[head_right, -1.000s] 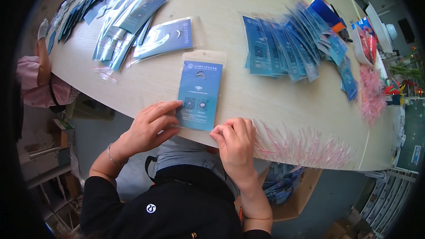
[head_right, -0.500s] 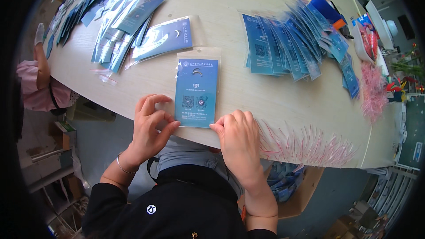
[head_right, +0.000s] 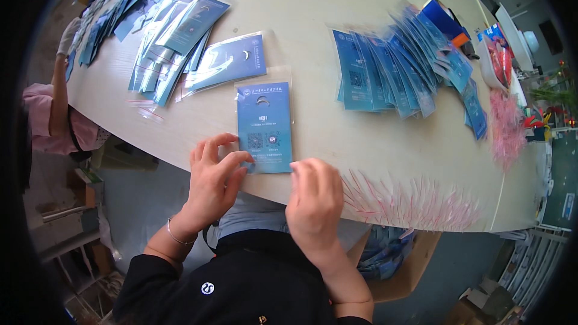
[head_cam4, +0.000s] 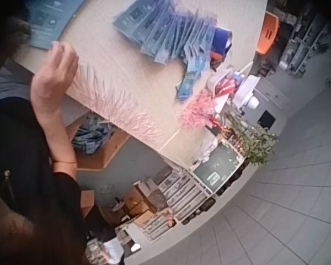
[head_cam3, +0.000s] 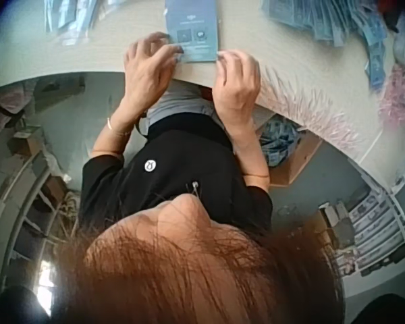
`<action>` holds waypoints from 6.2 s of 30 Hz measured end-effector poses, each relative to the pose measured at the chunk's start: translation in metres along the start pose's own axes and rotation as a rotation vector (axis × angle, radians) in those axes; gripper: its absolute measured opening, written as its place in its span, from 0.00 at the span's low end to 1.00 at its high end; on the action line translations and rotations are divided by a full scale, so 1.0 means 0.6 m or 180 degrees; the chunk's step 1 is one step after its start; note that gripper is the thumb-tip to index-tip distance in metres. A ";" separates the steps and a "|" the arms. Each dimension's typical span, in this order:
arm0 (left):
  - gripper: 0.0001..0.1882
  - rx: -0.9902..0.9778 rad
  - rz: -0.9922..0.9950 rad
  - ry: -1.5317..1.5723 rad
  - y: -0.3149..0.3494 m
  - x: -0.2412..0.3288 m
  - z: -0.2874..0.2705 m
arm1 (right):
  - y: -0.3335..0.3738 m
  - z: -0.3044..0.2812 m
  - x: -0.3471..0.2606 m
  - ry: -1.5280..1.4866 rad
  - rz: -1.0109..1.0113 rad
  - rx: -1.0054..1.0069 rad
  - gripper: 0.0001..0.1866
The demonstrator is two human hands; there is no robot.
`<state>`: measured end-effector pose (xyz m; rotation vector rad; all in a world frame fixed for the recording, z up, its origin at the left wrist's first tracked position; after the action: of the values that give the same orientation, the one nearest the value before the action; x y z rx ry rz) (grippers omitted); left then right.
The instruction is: The person places small blue retail products into plastic sleeves by hand, then seals each sleeve.
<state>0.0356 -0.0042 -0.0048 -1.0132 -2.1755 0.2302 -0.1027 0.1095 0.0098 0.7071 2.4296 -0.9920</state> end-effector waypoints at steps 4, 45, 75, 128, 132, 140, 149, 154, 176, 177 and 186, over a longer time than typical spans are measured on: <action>0.21 -0.0160 0.0055 0.0081 -0.007 -0.018 -0.001 | 0.042 0.034 -0.035 0.0576 -0.0879 -0.1029 0.33; 0.37 -0.1277 0.1536 -0.0161 -0.053 0.027 0.053 | 0.032 -0.021 0.022 -0.0011 -0.0732 -0.0766 0.06; 0.34 -0.1076 0.1369 -0.0498 -0.055 0.033 0.056 | 0.046 -0.084 0.068 -0.0741 0.0343 0.0003 0.19; 0.12 -0.0712 0.1710 0.0478 0.015 0.002 0.008 | 0.052 -0.034 0.036 -0.0525 -0.0417 -0.0204 0.09; 0.11 -0.0274 0.1066 0.0734 0.019 -0.007 -0.005 | 0.054 -0.030 0.037 -0.0251 0.0061 -0.0370 0.07; 0.09 -0.0089 0.0003 0.0763 0.034 -0.008 -0.011 | 0.055 -0.026 0.026 0.0154 0.0251 -0.0502 0.07; 0.09 -0.0130 -0.0334 0.0629 0.030 0.001 -0.013 | 0.039 -0.027 0.018 0.0355 0.0190 -0.0726 0.09; 0.11 -0.0053 -0.0637 0.0539 0.028 -0.004 -0.010 | 0.031 -0.027 0.035 0.0338 0.0747 -0.0588 0.09; 0.31 -0.0460 0.0557 -0.0900 -0.031 -0.033 0.009 | -0.020 0.024 0.019 0.0420 -0.0913 0.0015 0.19; 0.31 -0.0522 0.0644 -0.0732 -0.020 -0.015 0.010 | -0.013 0.025 0.001 0.0100 -0.1140 0.0208 0.14; 0.31 -0.0700 0.1042 -0.0255 -0.064 0.006 0.019 | -0.027 0.022 0.021 -0.0588 -0.0221 -0.0297 0.12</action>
<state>0.0035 -0.0260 0.0056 -1.5096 -2.1297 0.1870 -0.1198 0.0932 0.0026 0.4802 2.3349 -0.9201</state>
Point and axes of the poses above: each hand's wrist, its own y-axis away from the middle knuckle, its own z-axis out of the palm, x = y × z, the point moved 5 cm from there along -y, towards the middle knuckle, and after that the axes turned 15 degrees about x, right-handed, at the moved point
